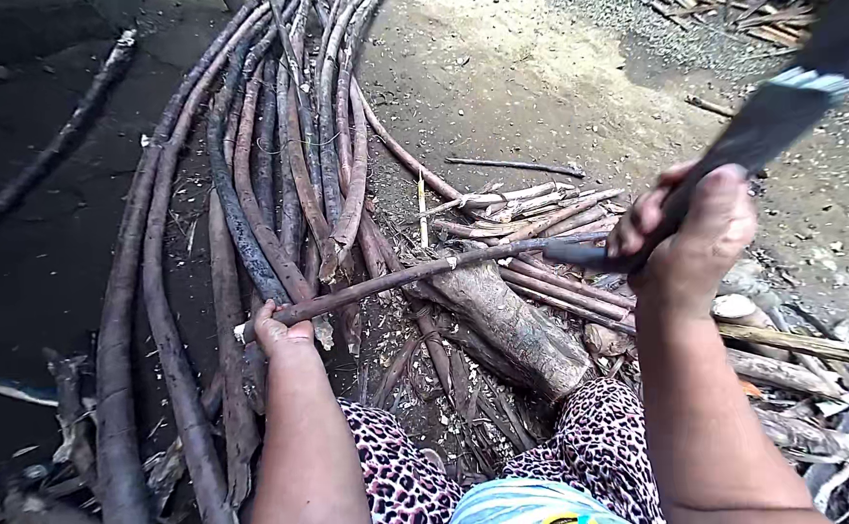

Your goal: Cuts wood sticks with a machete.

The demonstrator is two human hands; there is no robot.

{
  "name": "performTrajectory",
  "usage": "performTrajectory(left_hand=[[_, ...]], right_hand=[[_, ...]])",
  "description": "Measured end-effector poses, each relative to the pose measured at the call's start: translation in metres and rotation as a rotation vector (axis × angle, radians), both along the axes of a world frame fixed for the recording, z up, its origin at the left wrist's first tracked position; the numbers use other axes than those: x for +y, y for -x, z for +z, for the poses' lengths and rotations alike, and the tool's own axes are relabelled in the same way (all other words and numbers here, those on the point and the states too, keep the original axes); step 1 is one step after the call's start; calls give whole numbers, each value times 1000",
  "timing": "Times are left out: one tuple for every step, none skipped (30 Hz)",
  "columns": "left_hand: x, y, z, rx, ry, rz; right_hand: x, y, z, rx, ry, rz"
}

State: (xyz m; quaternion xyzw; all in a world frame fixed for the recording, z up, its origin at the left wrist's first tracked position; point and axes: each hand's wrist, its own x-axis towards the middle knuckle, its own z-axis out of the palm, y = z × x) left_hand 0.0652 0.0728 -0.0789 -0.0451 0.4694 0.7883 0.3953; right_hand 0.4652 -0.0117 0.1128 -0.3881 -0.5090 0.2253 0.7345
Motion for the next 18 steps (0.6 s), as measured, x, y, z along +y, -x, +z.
performTrajectory(left_hand=[[0,0,0,-2,3,-3],[-1,0,1,-5,10,-2],[-2,-1,2,-9,14,1],[-4,-2,4,-17,13,6],[-5,-3,6,-25,15,13],[-5,-4,7,-27,16,15],[-6,-4,6,-25,19,17],[-7,-3,4,-18,13,16],[-7,-1,4,-7,2,15],[-6,0,6,4,-13,-3],[-7,2,7,13,-30,-29],[-9,3,7,18,-43,-47],[-8,1,7,17,-56,-52],[-7,-1,7,12,-71,-51],[-7,-3,5,10,-73,-53],[-7,-4,4,4,-73,-58],[-6,-4,3,-3,-75,-59],[-6,-3,2,-9,-85,-64]], right_hand=[[12,2,8,33,-114,-56],[21,7,5,68,-168,-113],[21,16,-11,63,-124,-157],[10,29,-42,20,25,-170],[-7,45,-87,-47,272,-150],[-27,61,-138,-127,591,-83],[-46,75,-180,-185,924,51],[-58,85,-209,-180,1199,185],[-59,93,-222,-149,1376,279],[-57,96,-220,-68,1461,345],[-56,93,-212,47,1502,403],[-57,87,-202,173,1518,453],[-56,78,-193,272,1517,490],[-55,71,-185,338,1514,512],[-56,66,-181,373,1513,523],[-57,63,-181,378,1509,525],[-56,62,-184,353,1501,516],[-56,65,-190,291,1490,497]])
